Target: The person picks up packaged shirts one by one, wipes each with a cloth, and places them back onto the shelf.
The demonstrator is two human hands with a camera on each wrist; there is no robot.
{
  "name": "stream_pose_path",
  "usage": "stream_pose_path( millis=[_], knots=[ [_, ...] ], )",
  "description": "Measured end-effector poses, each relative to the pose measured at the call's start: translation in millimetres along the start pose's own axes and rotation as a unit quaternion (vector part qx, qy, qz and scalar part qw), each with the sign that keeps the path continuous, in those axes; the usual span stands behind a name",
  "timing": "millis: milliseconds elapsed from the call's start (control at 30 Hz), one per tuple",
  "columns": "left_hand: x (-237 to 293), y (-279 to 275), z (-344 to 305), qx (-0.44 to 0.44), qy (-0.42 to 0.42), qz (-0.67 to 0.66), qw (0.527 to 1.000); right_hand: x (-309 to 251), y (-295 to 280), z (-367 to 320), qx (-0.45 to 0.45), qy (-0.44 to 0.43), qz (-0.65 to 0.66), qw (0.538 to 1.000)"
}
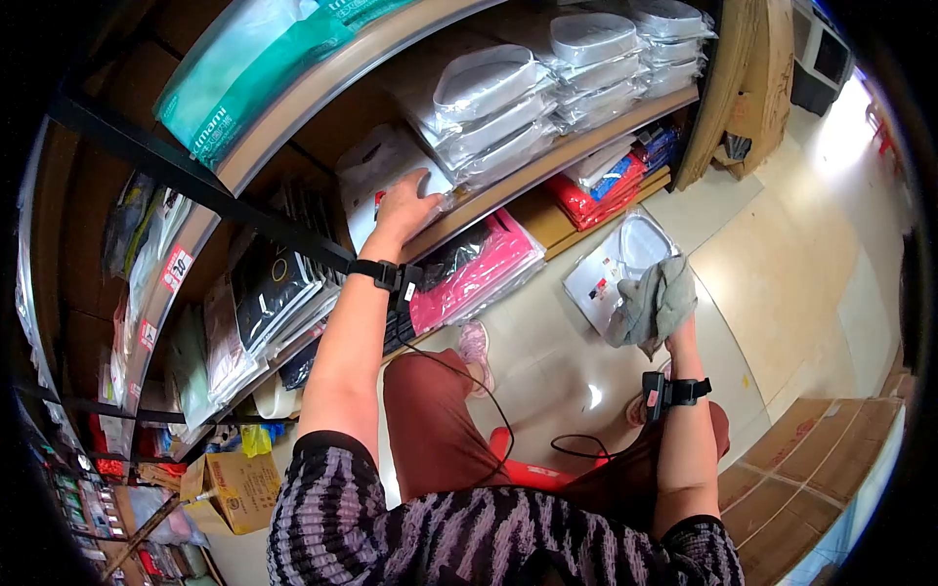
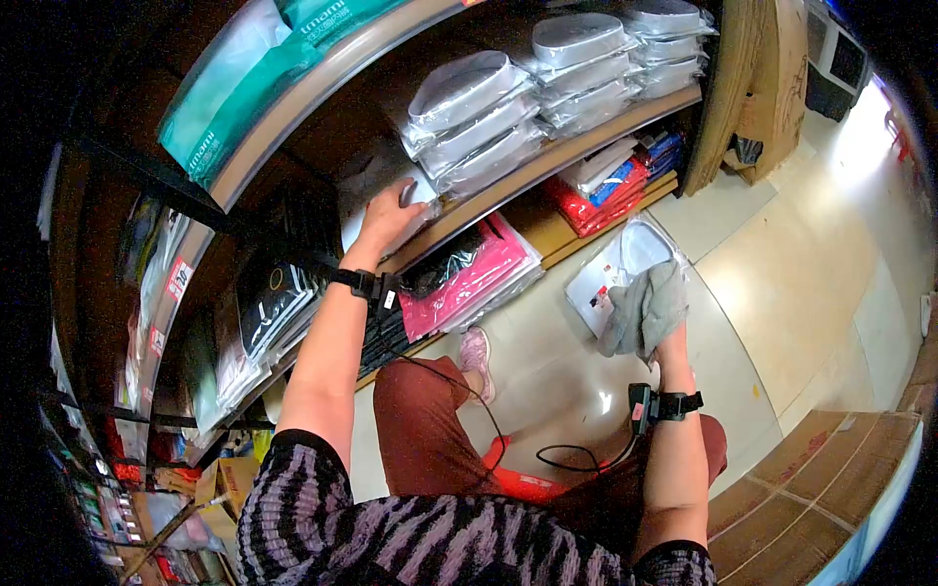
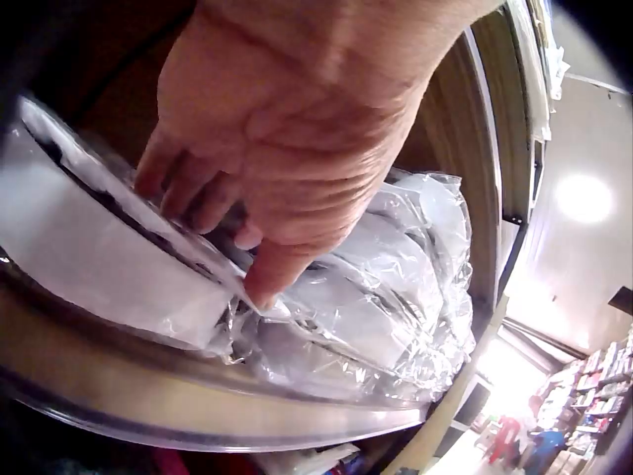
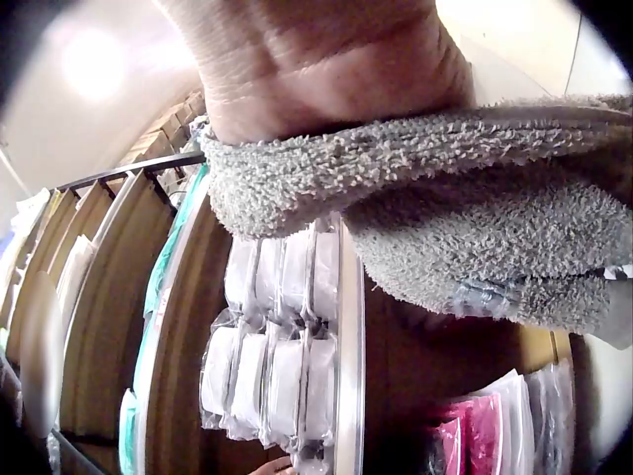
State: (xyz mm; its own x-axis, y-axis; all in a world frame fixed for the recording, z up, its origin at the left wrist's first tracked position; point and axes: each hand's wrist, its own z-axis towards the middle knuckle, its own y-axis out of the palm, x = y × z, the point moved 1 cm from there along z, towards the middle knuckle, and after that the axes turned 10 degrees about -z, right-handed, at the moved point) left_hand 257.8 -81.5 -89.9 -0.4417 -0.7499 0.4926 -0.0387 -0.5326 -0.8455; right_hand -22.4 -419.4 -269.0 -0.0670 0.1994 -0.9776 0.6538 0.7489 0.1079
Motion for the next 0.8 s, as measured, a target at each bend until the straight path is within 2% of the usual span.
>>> stream_pose_path(
  millis=[167, 367, 467, 567, 667, 767, 800],
  knots=[
    [-14.1, -1.9, 10.1, 0.014, -0.065, -0.042, 0.997, -0.4, -4.6, 0.4, 0.001, 0.003, 0.001, 1.000],
    [-15.7, -7.1, 6.7, -0.030, 0.020, -0.050, 0.998, -0.8, -7.1, -1.6, -0.001, 0.008, 0.002, 1.000],
    [-13.0, -4.5, 8.1, -0.057, 0.059, -0.013, 0.997, -1.8, -5.6, -1.3, -0.003, 0.010, 0.002, 1.000],
    [-7.4, -6.0, 5.3, -0.075, 0.049, 0.027, 0.996, -2.2, -6.8, -1.6, -0.004, 0.012, 0.002, 1.000],
    [3.6, -7.5, -1.6, -0.071, 0.077, 0.057, 0.993, -1.8, -7.9, -1.6, -0.005, 0.018, 0.004, 1.000],
    [2.6, 4.1, -4.6, -0.018, 0.114, 0.148, 0.982, -2.6, -8.7, -2.6, -0.007, 0.023, 0.009, 1.000],
    [0.6, 5.6, -5.2, -0.003, 0.102, 0.154, 0.983, -3.1, -9.0, -2.6, -0.008, 0.023, 0.010, 1.000]
  ],
)
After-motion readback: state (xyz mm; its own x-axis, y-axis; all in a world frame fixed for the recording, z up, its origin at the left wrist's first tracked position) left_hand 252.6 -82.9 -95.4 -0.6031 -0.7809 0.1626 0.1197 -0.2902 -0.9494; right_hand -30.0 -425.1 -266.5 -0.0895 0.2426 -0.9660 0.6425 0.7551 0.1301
